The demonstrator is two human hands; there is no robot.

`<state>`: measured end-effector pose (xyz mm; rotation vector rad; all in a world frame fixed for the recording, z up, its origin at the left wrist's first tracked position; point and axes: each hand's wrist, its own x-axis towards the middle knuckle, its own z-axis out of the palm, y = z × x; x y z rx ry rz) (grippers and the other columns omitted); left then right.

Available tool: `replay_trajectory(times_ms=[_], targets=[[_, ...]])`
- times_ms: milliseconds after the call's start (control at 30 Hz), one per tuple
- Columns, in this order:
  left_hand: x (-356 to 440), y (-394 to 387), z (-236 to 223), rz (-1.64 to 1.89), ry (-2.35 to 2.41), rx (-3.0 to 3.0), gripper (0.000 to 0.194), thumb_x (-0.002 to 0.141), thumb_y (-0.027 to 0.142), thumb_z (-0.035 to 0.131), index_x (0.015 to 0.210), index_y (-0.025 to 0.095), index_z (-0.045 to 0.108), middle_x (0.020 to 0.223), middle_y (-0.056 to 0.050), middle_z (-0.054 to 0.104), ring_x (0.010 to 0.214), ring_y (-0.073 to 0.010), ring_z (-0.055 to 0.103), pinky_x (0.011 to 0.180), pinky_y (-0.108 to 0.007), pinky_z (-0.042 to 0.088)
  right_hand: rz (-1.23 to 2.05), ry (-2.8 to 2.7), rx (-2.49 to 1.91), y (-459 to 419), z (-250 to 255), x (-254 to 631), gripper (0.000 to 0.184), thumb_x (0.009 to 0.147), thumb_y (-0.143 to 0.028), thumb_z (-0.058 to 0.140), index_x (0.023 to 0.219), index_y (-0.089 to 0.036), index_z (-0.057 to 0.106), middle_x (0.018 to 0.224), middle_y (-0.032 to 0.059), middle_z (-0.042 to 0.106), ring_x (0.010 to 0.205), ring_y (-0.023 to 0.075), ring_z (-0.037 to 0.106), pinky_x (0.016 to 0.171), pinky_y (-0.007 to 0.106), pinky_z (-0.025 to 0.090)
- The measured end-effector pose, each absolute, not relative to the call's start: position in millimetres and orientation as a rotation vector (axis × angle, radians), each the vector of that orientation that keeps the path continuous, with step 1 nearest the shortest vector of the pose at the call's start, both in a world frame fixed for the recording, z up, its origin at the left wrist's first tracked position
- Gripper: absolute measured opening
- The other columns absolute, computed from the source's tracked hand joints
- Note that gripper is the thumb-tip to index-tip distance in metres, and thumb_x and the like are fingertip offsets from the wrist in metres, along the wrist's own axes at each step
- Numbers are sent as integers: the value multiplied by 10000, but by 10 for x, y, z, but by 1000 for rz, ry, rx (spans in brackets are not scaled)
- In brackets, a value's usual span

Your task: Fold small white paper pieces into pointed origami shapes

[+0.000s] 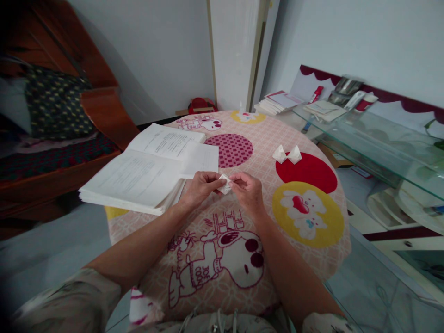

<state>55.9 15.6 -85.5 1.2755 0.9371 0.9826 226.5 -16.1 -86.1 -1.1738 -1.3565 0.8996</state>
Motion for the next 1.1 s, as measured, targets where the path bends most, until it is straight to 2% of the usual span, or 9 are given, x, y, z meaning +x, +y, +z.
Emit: replay_trajectory(times_ms=[133,300,467,667,900,1100], targets=[[562,166,-889,944,920,1278,222,761,336,756,738,116,744,654,-37,684,550,-109,595,532,-225,513,884,-1358,-1186,-153,-889,2252,109,731,-273,751,817,-215,717,757,12,726,675,170,661,651,293,528],[554,165,-886,904,936,1279,274,748,380,789,732,111,741,657,-39,682,548,-106,593,533,-225,522,906,-1331,-1223,-154,-885,2242,127,733,-303,753,802,-198,736,727,21,729,617,160,650,580,278,527],[532,154,-838,837,898,1221,325,718,424,820,747,107,754,700,-68,717,584,-130,633,514,-221,521,1093,-1192,-1245,-139,-879,2253,192,687,-347,787,764,-181,730,575,9,682,467,148,604,451,262,508],[537,144,-824,814,914,1193,406,734,496,814,740,95,756,679,-91,722,527,-126,619,478,-222,501,1272,-1175,-1232,-143,-860,2240,260,671,-405,790,743,-171,703,557,24,689,434,154,623,399,242,506],[510,217,-822,728,871,1043,708,766,778,639,723,77,729,675,-167,730,588,-203,703,514,-266,541,1259,-1066,-1246,-131,-809,2300,281,654,-414,794,735,-162,699,553,37,694,415,153,620,364,222,476],[500,214,-860,705,818,1138,556,687,632,824,748,89,720,701,-134,741,568,-152,682,513,-224,522,1240,-1048,-1231,-128,-798,2322,246,666,-392,784,728,-166,707,545,37,692,415,153,617,374,228,486]])
